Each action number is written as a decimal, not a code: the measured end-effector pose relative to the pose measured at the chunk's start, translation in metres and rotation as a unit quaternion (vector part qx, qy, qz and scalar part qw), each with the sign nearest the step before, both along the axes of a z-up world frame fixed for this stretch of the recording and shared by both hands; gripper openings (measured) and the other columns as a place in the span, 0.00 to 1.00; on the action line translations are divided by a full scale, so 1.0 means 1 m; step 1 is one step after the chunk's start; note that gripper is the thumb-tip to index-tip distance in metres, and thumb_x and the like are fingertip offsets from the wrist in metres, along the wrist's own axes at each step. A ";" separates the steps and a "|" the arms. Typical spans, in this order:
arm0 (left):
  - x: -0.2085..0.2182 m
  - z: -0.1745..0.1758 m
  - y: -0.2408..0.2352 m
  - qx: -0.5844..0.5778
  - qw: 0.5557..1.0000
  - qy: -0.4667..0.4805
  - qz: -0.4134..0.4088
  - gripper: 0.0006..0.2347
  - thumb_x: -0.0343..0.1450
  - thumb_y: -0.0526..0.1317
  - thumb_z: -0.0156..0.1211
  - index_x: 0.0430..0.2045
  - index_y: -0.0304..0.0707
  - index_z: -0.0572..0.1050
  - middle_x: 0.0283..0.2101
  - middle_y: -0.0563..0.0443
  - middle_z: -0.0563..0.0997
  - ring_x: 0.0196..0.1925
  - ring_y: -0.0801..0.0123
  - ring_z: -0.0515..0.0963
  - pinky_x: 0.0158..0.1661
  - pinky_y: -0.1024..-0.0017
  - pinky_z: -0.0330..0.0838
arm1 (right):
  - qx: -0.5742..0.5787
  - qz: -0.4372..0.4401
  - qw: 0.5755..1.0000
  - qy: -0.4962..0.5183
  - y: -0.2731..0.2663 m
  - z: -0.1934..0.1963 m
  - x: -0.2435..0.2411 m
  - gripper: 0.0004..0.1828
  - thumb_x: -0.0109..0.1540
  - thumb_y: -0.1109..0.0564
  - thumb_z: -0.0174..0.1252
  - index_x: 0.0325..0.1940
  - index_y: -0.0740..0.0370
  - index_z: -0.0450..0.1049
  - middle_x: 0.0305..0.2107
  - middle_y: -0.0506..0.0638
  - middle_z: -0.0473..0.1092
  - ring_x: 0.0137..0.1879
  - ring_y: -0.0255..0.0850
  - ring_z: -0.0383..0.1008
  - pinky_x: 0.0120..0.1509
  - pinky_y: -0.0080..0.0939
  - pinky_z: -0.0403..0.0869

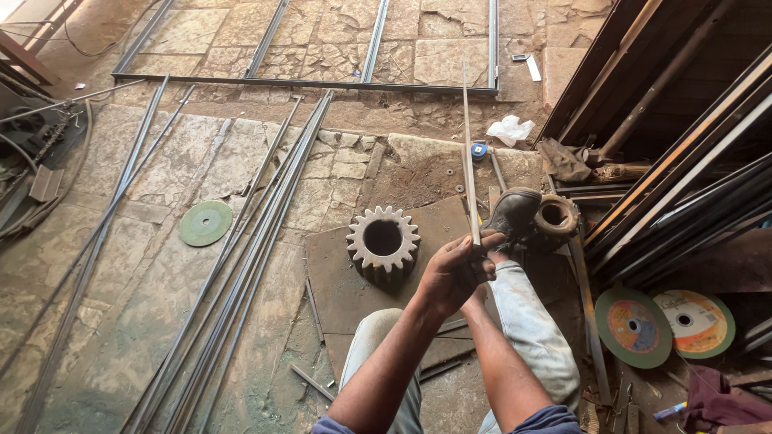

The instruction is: The person straightens a long metal rod by hammering it against a large metal gear on a work surface, holding the rod in one hand and striking it with a hammer in the other.

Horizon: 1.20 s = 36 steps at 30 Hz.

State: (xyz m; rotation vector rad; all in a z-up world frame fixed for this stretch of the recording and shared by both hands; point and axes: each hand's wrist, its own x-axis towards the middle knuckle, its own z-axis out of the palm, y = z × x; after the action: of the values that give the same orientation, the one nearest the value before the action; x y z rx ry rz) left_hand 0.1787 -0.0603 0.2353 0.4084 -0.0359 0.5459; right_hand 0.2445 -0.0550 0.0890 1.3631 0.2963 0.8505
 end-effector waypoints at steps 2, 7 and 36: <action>-0.002 0.003 0.001 0.005 1.000 -0.004 0.000 0.27 0.79 0.43 0.57 0.68 0.18 0.60 0.63 0.38 0.76 0.43 0.64 0.83 0.48 0.64 0.77 | 0.103 0.145 0.968 0.179 -0.004 -0.038 0.032 0.24 0.76 0.52 0.32 0.69 0.70 0.60 0.52 0.60 0.69 0.47 0.41 0.75 0.50 0.36 0.76; 0.001 0.012 0.001 0.015 1.000 0.002 -0.004 0.28 0.78 0.45 0.55 0.68 0.20 0.58 0.65 0.39 0.75 0.42 0.62 0.83 0.47 0.63 0.77 | 0.179 0.229 0.898 0.331 -0.002 -0.100 0.062 0.27 0.74 0.47 0.31 0.67 0.69 0.60 0.47 0.66 0.69 0.52 0.51 0.74 0.51 0.42 0.75; 0.072 0.062 0.024 0.038 0.999 -0.014 0.009 0.18 0.82 0.55 0.52 0.42 0.36 0.71 0.38 0.40 0.84 0.35 0.61 0.83 0.39 0.66 0.78 | 0.525 0.080 0.382 0.756 -0.029 -0.110 0.073 0.34 0.63 0.33 0.56 0.64 0.58 0.71 0.57 0.59 0.72 0.65 0.53 0.71 0.65 0.50 0.70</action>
State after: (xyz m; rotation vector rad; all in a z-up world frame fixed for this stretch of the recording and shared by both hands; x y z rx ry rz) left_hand 0.2506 -0.0364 0.2975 0.4747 -0.0802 0.5689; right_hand 0.3180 -0.0838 -0.0206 3.1118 1.4962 -0.6851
